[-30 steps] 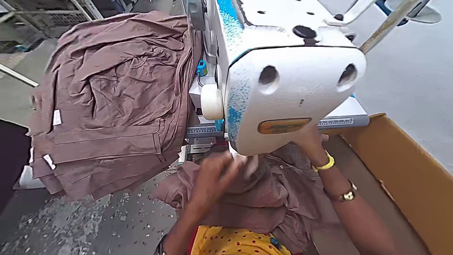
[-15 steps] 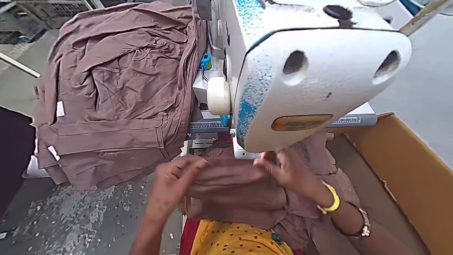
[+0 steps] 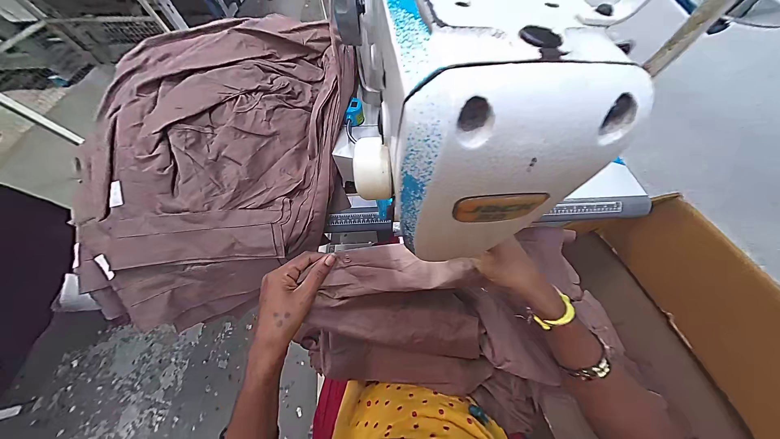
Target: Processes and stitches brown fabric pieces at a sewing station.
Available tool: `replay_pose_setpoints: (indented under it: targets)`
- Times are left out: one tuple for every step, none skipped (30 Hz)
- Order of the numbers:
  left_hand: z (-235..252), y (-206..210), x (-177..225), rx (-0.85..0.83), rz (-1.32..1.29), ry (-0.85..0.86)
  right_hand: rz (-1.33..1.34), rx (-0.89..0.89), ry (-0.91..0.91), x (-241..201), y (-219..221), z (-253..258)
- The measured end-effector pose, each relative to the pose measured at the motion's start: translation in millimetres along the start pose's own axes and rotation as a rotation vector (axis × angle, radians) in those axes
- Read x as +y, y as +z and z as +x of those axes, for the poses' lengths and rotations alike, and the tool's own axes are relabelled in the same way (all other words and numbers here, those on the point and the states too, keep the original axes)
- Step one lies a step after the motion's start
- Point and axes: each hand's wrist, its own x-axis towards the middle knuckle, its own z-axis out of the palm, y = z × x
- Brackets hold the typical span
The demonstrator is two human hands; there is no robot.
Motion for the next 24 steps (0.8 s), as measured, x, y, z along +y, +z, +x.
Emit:
replay_pose_setpoints:
  targets:
    - [1.7, 1.4, 4.9, -0.001, 0.004, 0.02, -0.02, 0.013, 0.011, 3.5, -4.5, -1.9]
    - [4.2, 3.8, 8.7, -0.003, 0.009, 0.042, -0.038, 0.02, 0.031, 6.6, -8.8, -3.5]
    - [6.7, 6.4, 11.6, -0.006, 0.011, 0.062, -0.066, 0.036, 0.037, 10.0, -11.3, -5.1]
    - [9.7, 8.8, 13.9, -0.009, 0.013, 0.077, -0.102, 0.062, 0.032, 12.7, -12.6, -6.8]
    - [12.4, 11.2, 14.8, -0.014, 0.011, 0.088, -0.147, 0.095, 0.015, 14.8, -12.7, -8.9]
    - [14.2, 13.6, 14.4, -0.017, 0.012, 0.096, -0.2, 0.13, -0.011, 16.5, -12.3, -10.8]
    - [14.7, 15.7, 13.0, -0.017, 0.017, 0.1, -0.256, 0.16, -0.034, 18.1, -11.8, -12.4]
    - [13.7, 17.4, 11.0, -0.02, 0.032, 0.096, -0.309, 0.181, -0.045, 20.8, -12.2, -13.1]
    - [12.0, 19.1, 8.9, -0.021, 0.061, 0.092, -0.362, 0.198, -0.048, 24.5, -14.3, -12.5]
    - [9.7, 21.0, 6.9, -0.014, 0.098, 0.096, -0.431, 0.222, -0.046, 28.4, -18.5, -10.6]
    - [8.0, 23.4, 4.9, -0.001, 0.138, 0.111, -0.493, 0.254, -0.035, 33.5, -24.3, -7.5]
    - [7.0, 26.4, 3.1, 0.015, 0.176, 0.133, -0.549, 0.301, -0.03, 43.2, -30.1, -3.5]
    - [5.9, 29.3, 2.2, 0.022, 0.203, 0.149, -0.596, 0.359, -0.032, 52.0, -34.9, 0.7]
    - [5.2, 31.3, 1.7, 0.022, 0.219, 0.158, -0.643, 0.416, -0.059, 58.8, -37.9, 5.4]
    - [4.8, 32.0, 1.8, 0.016, 0.228, 0.16, -0.683, 0.45, -0.084, 61.7, -39.1, 10.3]
    - [4.7, 32.3, 2.2, 0.011, 0.228, 0.159, -0.704, 0.461, -0.102, 61.5, -38.6, 14.7]
    - [5.0, 32.4, 2.4, 0.013, 0.224, 0.157, -0.717, 0.449, -0.106, 60.0, -37.3, 18.7]
    - [5.7, 32.1, 2.2, 0.017, 0.216, 0.157, -0.728, 0.431, -0.113, 60.0, -35.8, 23.0]
    - [6.3, 31.4, 2.2, 0.017, 0.207, 0.157, -0.747, 0.412, -0.119, 61.7, -34.1, 27.2]
    - [6.3, 30.5, 1.8, 0.014, 0.201, 0.154, -0.764, 0.39, -0.117, 64.8, -32.7, 30.2]
    - [5.8, 29.5, 1.6, 0.011, 0.19, 0.151, -0.776, 0.364, -0.1, 67.5, -31.5, 31.8]
    - [5.2, 28.3, 1.2, 0.007, 0.18, 0.148, -0.783, 0.354, -0.092, 70.3, -30.2, 32.4]
    - [4.6, 27.7, 0.5, 0.004, 0.165, 0.141, -0.787, 0.351, -0.093, 72.4, -29.7, 31.9]
    - [4.1, 27.8, 0.2, 0.001, 0.152, 0.133, -0.781, 0.352, -0.104, 74.3, -30.3, 31.3]
